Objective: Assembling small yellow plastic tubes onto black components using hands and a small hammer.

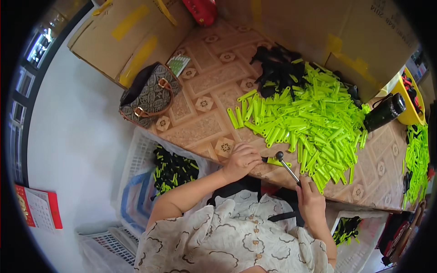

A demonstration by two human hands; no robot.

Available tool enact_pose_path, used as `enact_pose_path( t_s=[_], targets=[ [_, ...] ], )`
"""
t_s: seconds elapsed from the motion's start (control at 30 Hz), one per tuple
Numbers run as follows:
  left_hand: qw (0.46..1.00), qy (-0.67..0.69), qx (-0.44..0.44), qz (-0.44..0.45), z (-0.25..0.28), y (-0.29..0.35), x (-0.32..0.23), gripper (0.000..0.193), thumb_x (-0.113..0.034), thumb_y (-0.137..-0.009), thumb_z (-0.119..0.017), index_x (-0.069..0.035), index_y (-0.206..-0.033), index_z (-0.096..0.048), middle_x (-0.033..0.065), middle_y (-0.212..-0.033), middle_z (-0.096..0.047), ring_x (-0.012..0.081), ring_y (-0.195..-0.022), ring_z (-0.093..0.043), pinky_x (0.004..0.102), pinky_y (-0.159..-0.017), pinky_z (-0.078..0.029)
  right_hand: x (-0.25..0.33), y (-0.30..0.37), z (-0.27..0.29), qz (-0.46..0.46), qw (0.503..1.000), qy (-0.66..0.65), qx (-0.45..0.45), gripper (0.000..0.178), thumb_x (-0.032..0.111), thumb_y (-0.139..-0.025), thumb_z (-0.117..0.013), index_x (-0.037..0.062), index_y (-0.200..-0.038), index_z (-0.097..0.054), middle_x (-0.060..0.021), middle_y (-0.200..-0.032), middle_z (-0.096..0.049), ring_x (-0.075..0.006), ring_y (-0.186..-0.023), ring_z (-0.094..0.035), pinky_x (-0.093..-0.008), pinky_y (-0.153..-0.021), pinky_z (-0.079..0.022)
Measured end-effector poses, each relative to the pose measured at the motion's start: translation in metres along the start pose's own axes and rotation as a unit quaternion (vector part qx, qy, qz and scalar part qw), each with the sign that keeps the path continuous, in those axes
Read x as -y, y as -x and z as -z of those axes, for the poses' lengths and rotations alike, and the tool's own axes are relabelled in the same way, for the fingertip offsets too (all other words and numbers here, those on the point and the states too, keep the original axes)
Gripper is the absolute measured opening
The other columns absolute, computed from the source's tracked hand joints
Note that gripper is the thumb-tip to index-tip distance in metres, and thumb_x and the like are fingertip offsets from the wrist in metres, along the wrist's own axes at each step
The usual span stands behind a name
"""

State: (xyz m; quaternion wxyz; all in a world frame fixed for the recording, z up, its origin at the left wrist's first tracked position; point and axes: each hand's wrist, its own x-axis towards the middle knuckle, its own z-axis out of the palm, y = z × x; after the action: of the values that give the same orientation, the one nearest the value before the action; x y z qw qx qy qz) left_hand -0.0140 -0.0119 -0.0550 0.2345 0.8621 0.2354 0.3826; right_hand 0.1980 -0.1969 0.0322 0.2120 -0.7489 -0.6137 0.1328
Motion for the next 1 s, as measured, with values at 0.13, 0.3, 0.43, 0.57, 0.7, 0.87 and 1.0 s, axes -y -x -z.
enact_pose_path(
  t_s=[0.13,0.3,0.43,0.57,0.7,0.87,1.0],
  targets=[
    [1.0,0.009,0.004,0.014,0.004,-0.001,-0.001,0.014,-0.011,-0.071,-0.08,-0.007,-0.078,-0.069,0.0049,-0.084,-0.067,0.0251,-0.09,-0.065,0.0401,-0.086,-0.047,0.009,0.002,0.011,0.062,0.989,-0.062,-0.116,0.034,0.01,-0.091,-0.065,0.0059,-0.124,-0.058,-0.0178,-0.087,-0.06,-0.0394,-0.075,-0.063,-0.0458,-0.06,-0.051],
    [0.999,0.007,0.036,0.0,0.002,-0.006,0.001,0.02,-0.01,-0.073,-0.078,-0.007,-0.091,-0.071,0.0064,-0.093,-0.067,0.0259,-0.092,-0.064,0.039,-0.085,-0.047,-0.013,0.004,0.019,-0.005,0.999,-0.037,-0.009,0.033,0.007,-0.091,-0.064,0.0033,-0.123,-0.059,-0.0194,-0.093,-0.061,-0.0378,-0.08,-0.062,-0.0444,-0.068,-0.051],
    [0.994,-0.083,0.07,-0.029,0.012,-0.018,-0.015,0.036,-0.008,-0.077,-0.071,-0.009,-0.112,-0.066,0.0095,-0.105,-0.064,0.0274,-0.096,-0.062,0.039,-0.085,-0.046,-0.058,0.007,0.049,-0.059,0.973,-0.048,-0.218,0.034,0.003,-0.091,-0.061,0.0034,-0.125,-0.061,-0.0175,-0.092,-0.061,-0.0325,-0.086,-0.06,-0.045,-0.077,-0.047],
    [0.964,-0.143,0.115,-0.192,0.009,-0.028,-0.013,0.047,-0.009,-0.078,-0.063,-0.007,-0.125,-0.058,0.0123,-0.111,-0.062,0.0293,-0.095,-0.061,0.039,-0.083,-0.047,-0.176,0.029,0.056,-0.142,0.951,0.095,-0.256,0.033,0.009,-0.092,-0.059,0.007,-0.126,-0.06,-0.0178,-0.097,-0.057,-0.036,-0.087,-0.06,-0.0448,-0.073,-0.048],
    [0.972,-0.128,0.109,-0.167,0.013,-0.053,-0.038,0.047,-0.01,-0.079,-0.062,-0.001,-0.125,-0.057,0.0115,-0.11,-0.063,0.0284,-0.093,-0.061,0.0385,-0.081,-0.048,-0.188,0.028,0.062,-0.137,0.958,0.187,-0.167,0.036,0.009,-0.084,-0.066,0.0027,-0.119,-0.062,-0.0186,-0.111,-0.058,-0.0385,-0.104,-0.057,-0.0459,-0.085,-0.048],
    [0.971,-0.087,0.142,-0.173,0.027,-0.073,-0.078,0.041,-0.013,-0.083,-0.061,-0.001,-0.122,-0.057,0.0123,-0.107,-0.063,0.0283,-0.092,-0.063,0.04,-0.08,-0.05,-0.009,-0.027,0.075,0.108,0.99,-0.055,-0.078,0.06,0.007,-0.075,-0.076,0.0051,-0.131,-0.054,-0.0214,-0.136,-0.05,-0.0416,-0.125,-0.046,-0.0498,-0.104,-0.038],
    [0.967,-0.03,0.191,-0.169,0.046,-0.084,-0.09,0.036,-0.009,-0.088,-0.059,-0.004,-0.124,-0.057,0.0139,-0.107,-0.063,0.0314,-0.095,-0.063,0.0402,-0.078,-0.05,0.004,-0.052,0.046,0.208,0.977,-0.042,-0.023,0.034,0.009,-0.08,-0.072,0.0043,-0.113,-0.064,-0.0137,-0.083,-0.068,-0.0327,-0.07,-0.066,-0.0416,-0.064,-0.052]
  ],
)
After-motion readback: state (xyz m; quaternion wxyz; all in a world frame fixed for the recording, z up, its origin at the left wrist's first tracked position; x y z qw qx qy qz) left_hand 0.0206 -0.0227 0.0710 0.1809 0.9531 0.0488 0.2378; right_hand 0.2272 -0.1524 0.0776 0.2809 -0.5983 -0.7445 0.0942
